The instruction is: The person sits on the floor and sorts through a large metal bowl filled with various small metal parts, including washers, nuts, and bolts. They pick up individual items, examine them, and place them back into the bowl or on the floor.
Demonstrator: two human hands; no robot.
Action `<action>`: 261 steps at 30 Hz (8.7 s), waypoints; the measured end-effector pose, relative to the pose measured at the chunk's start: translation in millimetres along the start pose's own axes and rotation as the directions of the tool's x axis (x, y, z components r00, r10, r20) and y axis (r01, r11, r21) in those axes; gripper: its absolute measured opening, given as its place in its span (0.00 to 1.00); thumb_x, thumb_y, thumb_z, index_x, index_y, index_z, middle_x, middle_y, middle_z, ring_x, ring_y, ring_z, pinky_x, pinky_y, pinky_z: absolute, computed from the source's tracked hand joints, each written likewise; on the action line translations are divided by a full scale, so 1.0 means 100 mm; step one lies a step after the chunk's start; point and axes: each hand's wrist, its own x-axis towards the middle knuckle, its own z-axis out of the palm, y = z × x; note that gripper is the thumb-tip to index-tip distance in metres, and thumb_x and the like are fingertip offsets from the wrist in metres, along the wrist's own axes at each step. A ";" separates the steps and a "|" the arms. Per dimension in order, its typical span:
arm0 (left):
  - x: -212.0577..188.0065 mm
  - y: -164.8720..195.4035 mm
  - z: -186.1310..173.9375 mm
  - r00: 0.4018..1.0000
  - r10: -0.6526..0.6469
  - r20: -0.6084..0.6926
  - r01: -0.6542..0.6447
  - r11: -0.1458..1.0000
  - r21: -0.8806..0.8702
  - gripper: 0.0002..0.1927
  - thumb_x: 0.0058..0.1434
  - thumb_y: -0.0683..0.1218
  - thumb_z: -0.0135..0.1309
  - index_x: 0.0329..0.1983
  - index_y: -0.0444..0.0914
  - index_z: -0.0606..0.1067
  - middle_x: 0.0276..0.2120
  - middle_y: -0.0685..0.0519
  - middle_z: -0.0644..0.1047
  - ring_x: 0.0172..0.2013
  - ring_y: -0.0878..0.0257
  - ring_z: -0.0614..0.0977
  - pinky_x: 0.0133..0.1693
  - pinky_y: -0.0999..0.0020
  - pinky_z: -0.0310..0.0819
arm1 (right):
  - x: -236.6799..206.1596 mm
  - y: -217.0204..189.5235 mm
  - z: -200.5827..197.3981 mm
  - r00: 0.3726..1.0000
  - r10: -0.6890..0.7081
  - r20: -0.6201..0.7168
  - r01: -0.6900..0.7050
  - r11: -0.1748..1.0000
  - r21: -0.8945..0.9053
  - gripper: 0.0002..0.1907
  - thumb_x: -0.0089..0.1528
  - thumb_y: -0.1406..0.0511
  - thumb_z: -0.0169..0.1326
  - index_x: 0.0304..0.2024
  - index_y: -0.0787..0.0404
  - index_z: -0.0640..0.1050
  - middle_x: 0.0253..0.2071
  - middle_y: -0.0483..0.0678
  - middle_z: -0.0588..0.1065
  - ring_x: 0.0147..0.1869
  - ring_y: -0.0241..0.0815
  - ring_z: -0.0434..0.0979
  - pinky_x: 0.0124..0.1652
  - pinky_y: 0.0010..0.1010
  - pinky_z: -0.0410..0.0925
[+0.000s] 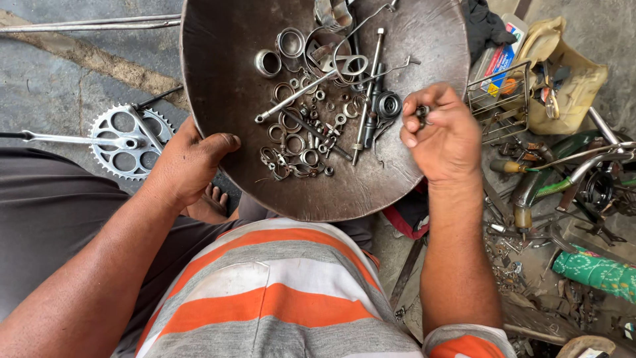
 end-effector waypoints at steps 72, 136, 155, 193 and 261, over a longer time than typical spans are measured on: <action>0.01 -0.03 0.01 1.000 -0.012 0.004 0.012 0.999 0.030 0.21 0.60 0.39 0.52 0.57 0.33 0.72 0.47 0.48 0.80 0.47 0.60 0.80 0.53 0.66 0.72 | 0.62 0.23 0.53 0.846 -0.466 0.259 0.056 -0.406 -0.912 0.08 0.62 0.65 0.65 0.40 0.60 0.78 0.36 0.52 0.80 0.37 0.54 0.81 0.35 0.45 0.70; 0.03 -0.04 -0.03 0.995 -0.093 -0.039 0.095 0.994 0.047 0.21 0.59 0.40 0.53 0.57 0.34 0.72 0.45 0.49 0.80 0.45 0.61 0.80 0.51 0.66 0.74 | 0.38 -0.14 0.30 0.784 -0.540 0.305 0.098 -0.378 -0.921 0.05 0.65 0.66 0.64 0.42 0.60 0.83 0.38 0.54 0.80 0.41 0.57 0.80 0.40 0.44 0.71; 0.05 -0.05 -0.03 0.998 -0.055 -0.030 0.054 0.998 -0.013 0.23 0.58 0.39 0.53 0.59 0.33 0.71 0.47 0.46 0.80 0.47 0.59 0.80 0.53 0.66 0.74 | 0.26 -0.12 0.66 0.907 -0.377 0.187 0.110 -0.218 -0.970 0.06 0.63 0.66 0.66 0.42 0.57 0.83 0.23 0.48 0.72 0.26 0.45 0.73 0.30 0.38 0.66; 0.02 -0.04 0.02 1.000 0.022 -0.003 -0.022 0.999 -0.026 0.22 0.59 0.39 0.53 0.58 0.33 0.71 0.47 0.47 0.79 0.46 0.60 0.79 0.51 0.65 0.73 | -0.08 0.13 0.44 0.916 -0.326 0.235 0.027 -0.534 -0.845 0.06 0.62 0.65 0.63 0.41 0.56 0.81 0.35 0.51 0.79 0.42 0.58 0.79 0.40 0.49 0.70; -0.02 0.03 0.04 1.000 0.004 0.001 -0.004 1.000 0.026 0.23 0.60 0.41 0.52 0.60 0.35 0.71 0.48 0.49 0.79 0.48 0.60 0.79 0.54 0.64 0.73 | -0.01 0.60 1.02 0.985 -0.052 0.163 0.150 -0.191 -0.970 0.17 0.63 0.66 0.55 0.55 0.56 0.80 0.27 0.53 0.80 0.27 0.47 0.80 0.30 0.41 0.74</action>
